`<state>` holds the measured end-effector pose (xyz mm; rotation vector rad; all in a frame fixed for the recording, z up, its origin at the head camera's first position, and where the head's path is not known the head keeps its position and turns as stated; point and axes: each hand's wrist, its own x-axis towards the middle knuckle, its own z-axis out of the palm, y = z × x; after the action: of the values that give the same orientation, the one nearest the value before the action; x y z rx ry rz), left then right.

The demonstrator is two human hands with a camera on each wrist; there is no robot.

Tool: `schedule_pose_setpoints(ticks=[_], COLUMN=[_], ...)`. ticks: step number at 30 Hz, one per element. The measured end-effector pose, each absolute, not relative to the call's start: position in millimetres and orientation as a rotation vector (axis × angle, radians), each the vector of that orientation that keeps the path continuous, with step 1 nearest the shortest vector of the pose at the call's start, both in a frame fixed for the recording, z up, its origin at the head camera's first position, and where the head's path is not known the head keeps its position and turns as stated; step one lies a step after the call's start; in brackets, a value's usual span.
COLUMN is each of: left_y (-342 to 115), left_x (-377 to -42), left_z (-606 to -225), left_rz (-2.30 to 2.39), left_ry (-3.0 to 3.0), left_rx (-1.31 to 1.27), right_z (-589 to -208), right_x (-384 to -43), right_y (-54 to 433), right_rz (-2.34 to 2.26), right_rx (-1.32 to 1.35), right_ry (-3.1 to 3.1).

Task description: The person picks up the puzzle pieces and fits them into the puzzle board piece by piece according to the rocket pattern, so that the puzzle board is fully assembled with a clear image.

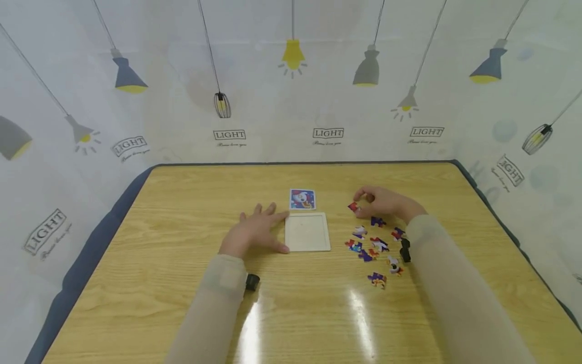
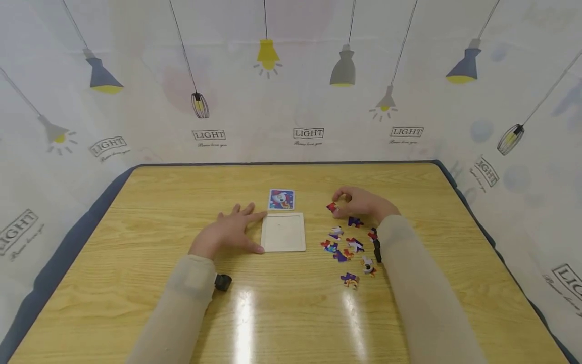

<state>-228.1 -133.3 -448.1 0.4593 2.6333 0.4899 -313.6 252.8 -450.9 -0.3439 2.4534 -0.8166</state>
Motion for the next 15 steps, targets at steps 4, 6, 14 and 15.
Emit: schedule_pose_setpoints(ticks=[4, 6, 14, 15], left_y=[-132.3, -132.1, -133.7, -133.8], left_x=[-227.9, -227.5, -226.5, -226.6], left_z=[-450.4, -450.3, -448.1, -448.3], left_rz=[0.49, 0.491, 0.497, 0.496], left_ry=[2.629, 2.63, 2.644, 2.645], left_rx=[0.468, 0.462, 0.458, 0.462], right_z=[-451.9, -451.9, -450.8, -450.7], right_x=[-311.8, -311.7, -311.9, -311.8], right_y=[256.7, 256.2, 253.3, 253.2], right_rz=[-0.855, -0.863, -0.869, -0.868], right_rx=[-0.342, -0.342, -0.358, -0.351], right_ry=[2.404, 2.4, 2.417, 2.425])
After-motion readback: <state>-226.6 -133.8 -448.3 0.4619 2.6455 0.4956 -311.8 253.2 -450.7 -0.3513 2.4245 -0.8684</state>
